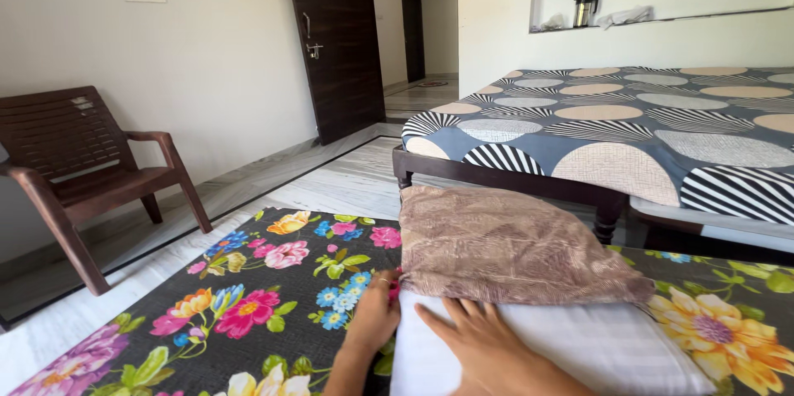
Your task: The person places a pillow into a gray pillowcase, then removes it and places the pillow into a brown pillowcase. The person adjusts the pillowcase to fit the pillow and smooths the surface.
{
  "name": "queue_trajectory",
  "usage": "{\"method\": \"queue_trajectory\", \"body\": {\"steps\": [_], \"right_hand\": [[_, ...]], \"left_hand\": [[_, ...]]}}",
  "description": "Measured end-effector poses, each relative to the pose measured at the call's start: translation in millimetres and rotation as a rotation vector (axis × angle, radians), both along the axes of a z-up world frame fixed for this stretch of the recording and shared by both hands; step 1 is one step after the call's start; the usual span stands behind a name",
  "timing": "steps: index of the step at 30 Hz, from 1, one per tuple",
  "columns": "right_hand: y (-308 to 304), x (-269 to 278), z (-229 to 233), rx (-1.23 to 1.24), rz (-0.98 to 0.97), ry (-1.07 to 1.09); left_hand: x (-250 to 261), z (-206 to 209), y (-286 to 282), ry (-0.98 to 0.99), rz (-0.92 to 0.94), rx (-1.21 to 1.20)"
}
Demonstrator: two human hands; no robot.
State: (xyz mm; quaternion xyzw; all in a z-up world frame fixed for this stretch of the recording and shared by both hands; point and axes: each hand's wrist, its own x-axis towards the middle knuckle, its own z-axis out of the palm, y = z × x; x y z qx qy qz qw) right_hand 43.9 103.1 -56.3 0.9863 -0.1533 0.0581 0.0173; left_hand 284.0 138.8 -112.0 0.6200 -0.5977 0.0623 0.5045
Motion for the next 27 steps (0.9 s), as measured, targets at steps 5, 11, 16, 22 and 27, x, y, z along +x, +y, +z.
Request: {"method": "queue_trajectory", "body": {"steps": [5, 11, 16, 22, 27], "right_hand": [[-9, -1, -18, -0.271, 0.053, -0.064], [36, -2, 27, -0.008, -0.164, 0.089], [40, -5, 38, -0.079, -0.241, 0.013], [-7, 6, 35, -0.028, -0.520, -0.026], [-89, -3, 46, -0.075, -0.650, -0.310]], "left_hand": [[7, -21, -38, 0.256, 0.006, -0.045], [26, -41, -69, 0.723, -0.194, -0.111], [8, -20, -71, 1.256, -0.477, -0.088], [-3, -7, -75, 1.553, -0.612, -0.199], [-35, 4, -45, 1.370, -0.565, 0.066]]}}
